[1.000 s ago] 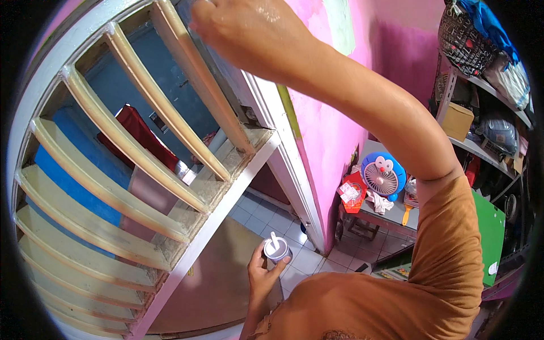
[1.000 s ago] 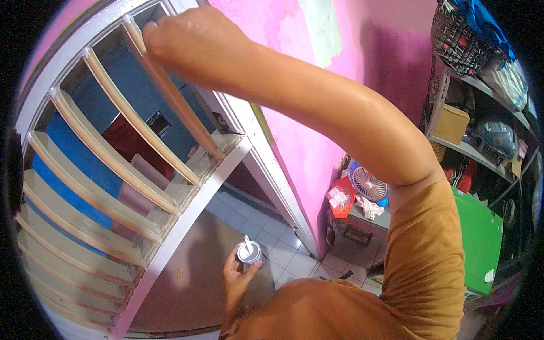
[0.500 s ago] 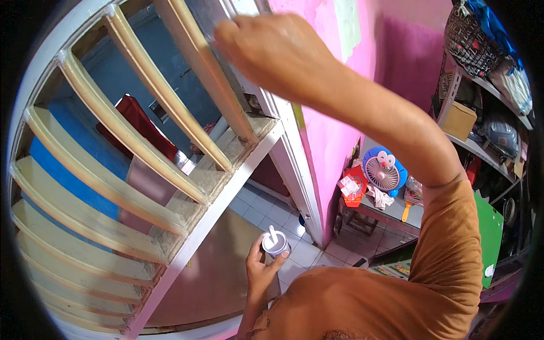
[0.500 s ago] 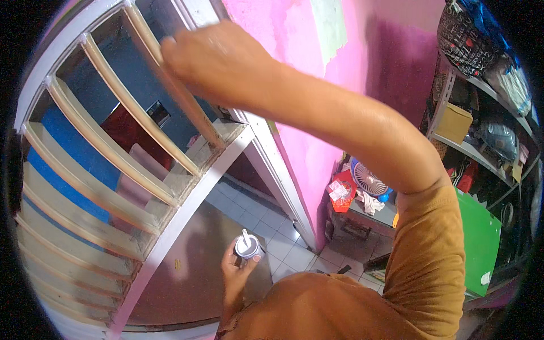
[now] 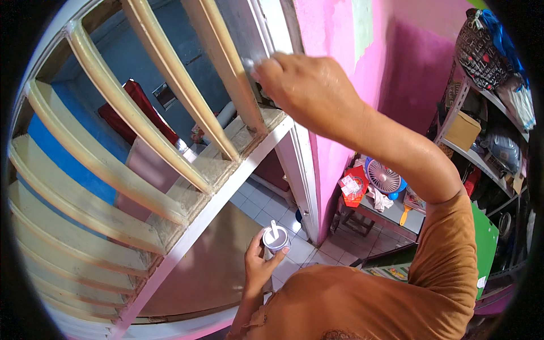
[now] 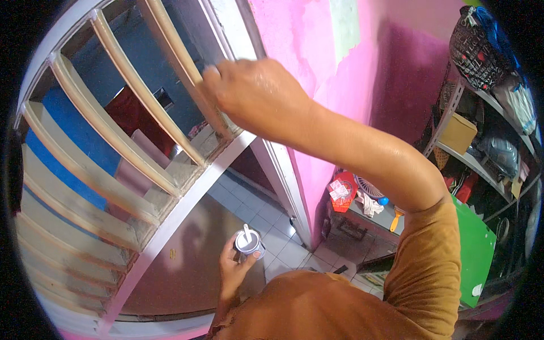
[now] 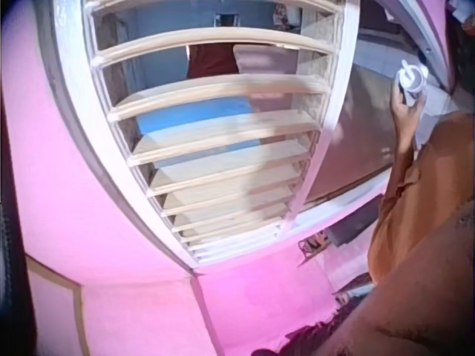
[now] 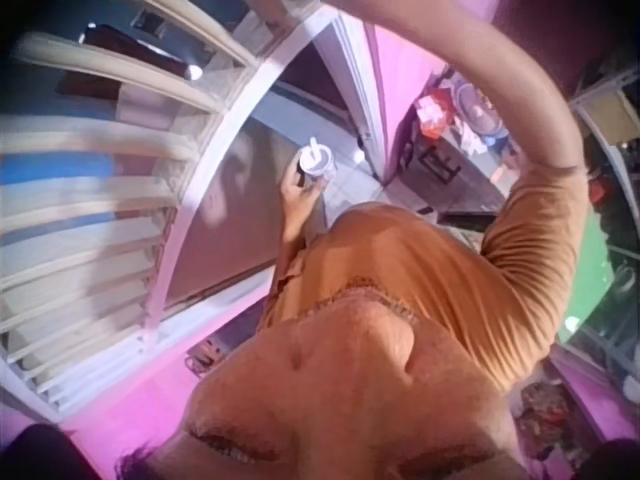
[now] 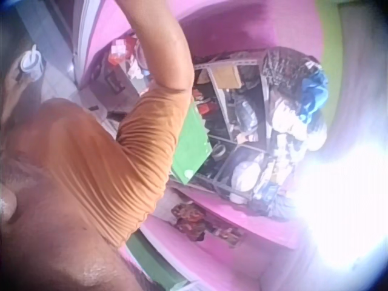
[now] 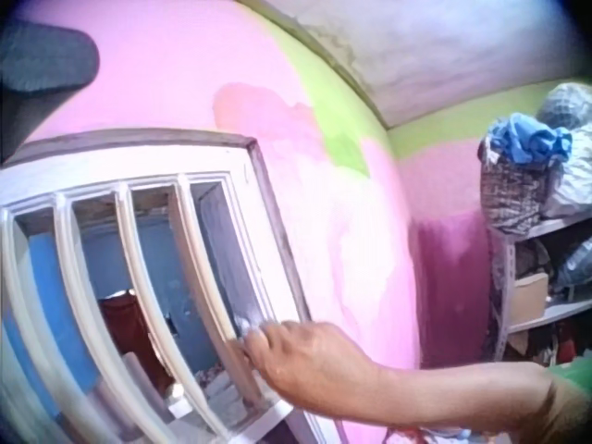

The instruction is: The person paints a wooden window frame by repeatedly dipping a brush into a cup of paint and applying it onto the frame.

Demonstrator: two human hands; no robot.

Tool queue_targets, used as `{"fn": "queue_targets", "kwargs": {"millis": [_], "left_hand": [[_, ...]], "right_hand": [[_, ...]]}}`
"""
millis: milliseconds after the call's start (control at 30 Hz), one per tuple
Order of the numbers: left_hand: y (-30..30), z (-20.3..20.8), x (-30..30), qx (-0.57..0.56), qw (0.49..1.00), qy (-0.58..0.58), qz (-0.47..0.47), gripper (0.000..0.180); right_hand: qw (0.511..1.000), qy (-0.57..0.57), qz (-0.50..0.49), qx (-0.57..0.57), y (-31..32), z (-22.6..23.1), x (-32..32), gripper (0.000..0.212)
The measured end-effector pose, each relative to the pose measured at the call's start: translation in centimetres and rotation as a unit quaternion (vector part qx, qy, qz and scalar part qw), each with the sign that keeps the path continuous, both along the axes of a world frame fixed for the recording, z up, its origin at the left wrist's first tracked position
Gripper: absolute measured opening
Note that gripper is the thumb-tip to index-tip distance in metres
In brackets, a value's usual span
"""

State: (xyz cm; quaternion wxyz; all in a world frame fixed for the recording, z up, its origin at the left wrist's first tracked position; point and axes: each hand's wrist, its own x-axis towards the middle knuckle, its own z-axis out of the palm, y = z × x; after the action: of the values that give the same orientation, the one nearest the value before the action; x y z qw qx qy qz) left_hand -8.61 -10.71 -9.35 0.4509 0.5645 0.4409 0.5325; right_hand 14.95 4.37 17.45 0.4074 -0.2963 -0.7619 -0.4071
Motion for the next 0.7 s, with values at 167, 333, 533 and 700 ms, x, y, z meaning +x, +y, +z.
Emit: {"fn": "queue_targets", "kwargs": {"millis": [167,333,533,700], "left_hand": [[0.2,0.6,0.0,0.002,1.000,0.013,-0.008,0.063],[0.0,0.6,0.0,0.003,1.000,0.009,-0.008,0.063],[-0.4,1.0,-0.1,-0.042,0.999,0.023,-0.001,0.063],[-0.2,1.2,0.2,-0.031,0.999,0.040,0.000,0.065]], "right_hand": [[1.000,0.003,0.003,-0.028,-0.2,0.1,0.3,0.012],[0.999,0.019,0.021,-0.031,0.0,-0.8,0.1,0.012],[0.998,0.026,0.003,-0.055,1.1,0.5,-0.3,0.010],[0.996,0.074,0.049,0.005,1.2,2.8,-0.4,0.012]]}}
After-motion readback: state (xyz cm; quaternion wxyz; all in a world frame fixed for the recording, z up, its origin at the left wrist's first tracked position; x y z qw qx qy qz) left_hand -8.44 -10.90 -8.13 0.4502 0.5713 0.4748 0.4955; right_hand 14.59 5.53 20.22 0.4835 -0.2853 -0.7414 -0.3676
